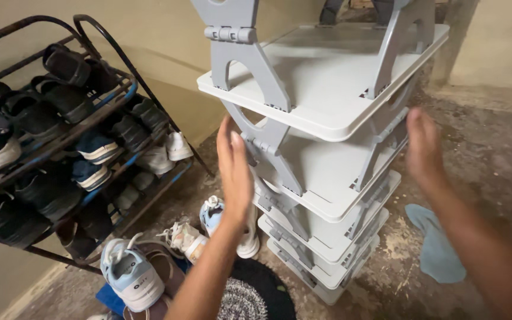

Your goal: The person assembles a white plastic shoe rack by unfolding and interlocking multiple tiers. They then wipe the top surface of the assembled rack with a light blue cloth.

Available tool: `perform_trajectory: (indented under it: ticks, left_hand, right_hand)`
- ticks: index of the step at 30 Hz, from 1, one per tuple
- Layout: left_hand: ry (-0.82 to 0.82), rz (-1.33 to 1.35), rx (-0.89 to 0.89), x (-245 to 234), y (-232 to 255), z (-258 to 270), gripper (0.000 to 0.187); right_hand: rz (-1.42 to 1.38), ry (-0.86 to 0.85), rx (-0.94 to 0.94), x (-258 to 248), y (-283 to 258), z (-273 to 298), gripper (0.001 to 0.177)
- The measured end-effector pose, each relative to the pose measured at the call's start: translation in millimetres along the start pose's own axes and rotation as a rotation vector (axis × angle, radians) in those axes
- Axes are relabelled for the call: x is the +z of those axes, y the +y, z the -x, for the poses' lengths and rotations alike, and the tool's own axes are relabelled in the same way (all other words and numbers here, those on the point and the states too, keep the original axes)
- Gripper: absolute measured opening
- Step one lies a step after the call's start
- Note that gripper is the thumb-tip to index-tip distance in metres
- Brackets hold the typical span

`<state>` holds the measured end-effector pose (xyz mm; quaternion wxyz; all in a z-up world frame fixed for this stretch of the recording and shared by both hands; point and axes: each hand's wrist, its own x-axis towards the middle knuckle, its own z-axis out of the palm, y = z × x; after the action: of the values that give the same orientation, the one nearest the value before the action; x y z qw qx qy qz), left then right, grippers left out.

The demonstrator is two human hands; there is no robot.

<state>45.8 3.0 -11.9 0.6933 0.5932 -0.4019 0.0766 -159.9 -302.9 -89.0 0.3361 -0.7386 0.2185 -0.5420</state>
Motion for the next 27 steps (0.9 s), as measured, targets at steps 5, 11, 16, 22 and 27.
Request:
perform_trajectory:
  ticks: [5, 11, 16, 22, 27]
  left_hand:
    - [-0.144, 0.335, 0.061, 3.1, -35.7, -30.8, 0.036]
    - [-0.136, 0.311, -0.046, -1.4, -33.6, -26.7, 0.024]
    - [-0.129, 0.225, -0.107, 18.4, 5.6, -4.2, 0.026]
    - [-0.211, 0.082, -0.219, 49.5, 60.7, 32.7, 0.040]
    - [-0.270, 0.045, -0.157, 57.9, 70.3, 38.9, 0.050]
  right_hand:
    - [-0.187, -0.031, 0.347, 8.9, -117.8, 123.5, 0.095]
    - [-0.122, -0.130, 0.145, 46.9, -153.6, 145.1, 0.078]
    - [-0.443, -0.061, 0.474, 25.0, -136.1, 117.5, 0.067]
    - [-0.732, -0.106, 0.372, -20.3, -30.1, 53.4, 0.043]
    - [0.053, -0.040, 0.271, -54.3, -75.0, 47.5, 0.045]
